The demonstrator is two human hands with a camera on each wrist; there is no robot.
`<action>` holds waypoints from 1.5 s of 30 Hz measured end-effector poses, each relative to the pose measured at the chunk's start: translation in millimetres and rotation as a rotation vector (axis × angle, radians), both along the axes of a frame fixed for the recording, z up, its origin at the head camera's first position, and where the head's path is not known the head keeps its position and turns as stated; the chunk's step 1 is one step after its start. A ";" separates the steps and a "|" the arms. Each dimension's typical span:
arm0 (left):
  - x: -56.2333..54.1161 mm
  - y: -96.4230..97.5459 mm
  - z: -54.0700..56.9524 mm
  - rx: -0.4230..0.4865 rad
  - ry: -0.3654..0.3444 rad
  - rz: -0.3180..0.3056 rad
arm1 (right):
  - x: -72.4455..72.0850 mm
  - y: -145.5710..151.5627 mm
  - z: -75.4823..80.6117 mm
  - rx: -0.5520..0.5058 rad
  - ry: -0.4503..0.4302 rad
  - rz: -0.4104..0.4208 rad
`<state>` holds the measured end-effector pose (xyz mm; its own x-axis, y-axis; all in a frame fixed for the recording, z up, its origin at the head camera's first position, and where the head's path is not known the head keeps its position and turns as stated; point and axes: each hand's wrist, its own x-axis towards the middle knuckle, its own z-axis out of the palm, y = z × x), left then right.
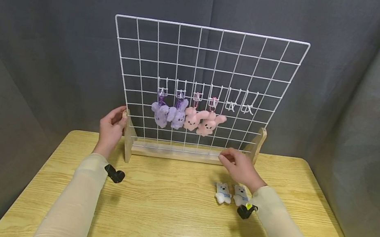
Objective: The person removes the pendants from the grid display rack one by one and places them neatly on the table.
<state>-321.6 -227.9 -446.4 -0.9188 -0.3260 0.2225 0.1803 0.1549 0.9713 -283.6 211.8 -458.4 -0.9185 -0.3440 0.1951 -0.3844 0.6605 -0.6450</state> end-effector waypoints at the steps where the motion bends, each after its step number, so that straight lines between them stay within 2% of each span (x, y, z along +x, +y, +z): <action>1: -0.2 0.1 0.3 0.001 0.003 -0.001 | 0.1 -1.0 1.7 -0.003 0.001 0.000; 10: 0.3 -0.5 0.8 0.002 -0.003 -0.006 | 0.6 -11.3 14.8 -0.080 -0.002 -0.020; 18: -0.2 -0.5 0.3 0.004 -0.004 -0.005 | -1.4 -18.1 26.9 -0.218 0.045 -0.075; 24: -0.2 0.1 0.5 0.009 0.000 -0.004 | -2.2 -19.6 35.0 -0.311 0.032 -0.082; 34: -1.5 -1.8 -2.5 0.002 0.001 -0.002 | -9.9 -27.0 48.2 -0.354 0.078 -0.099; 45: -1.3 -2.5 -1.9 -0.002 -0.010 0.000 | -16.9 -34.7 54.6 -0.442 0.109 -0.084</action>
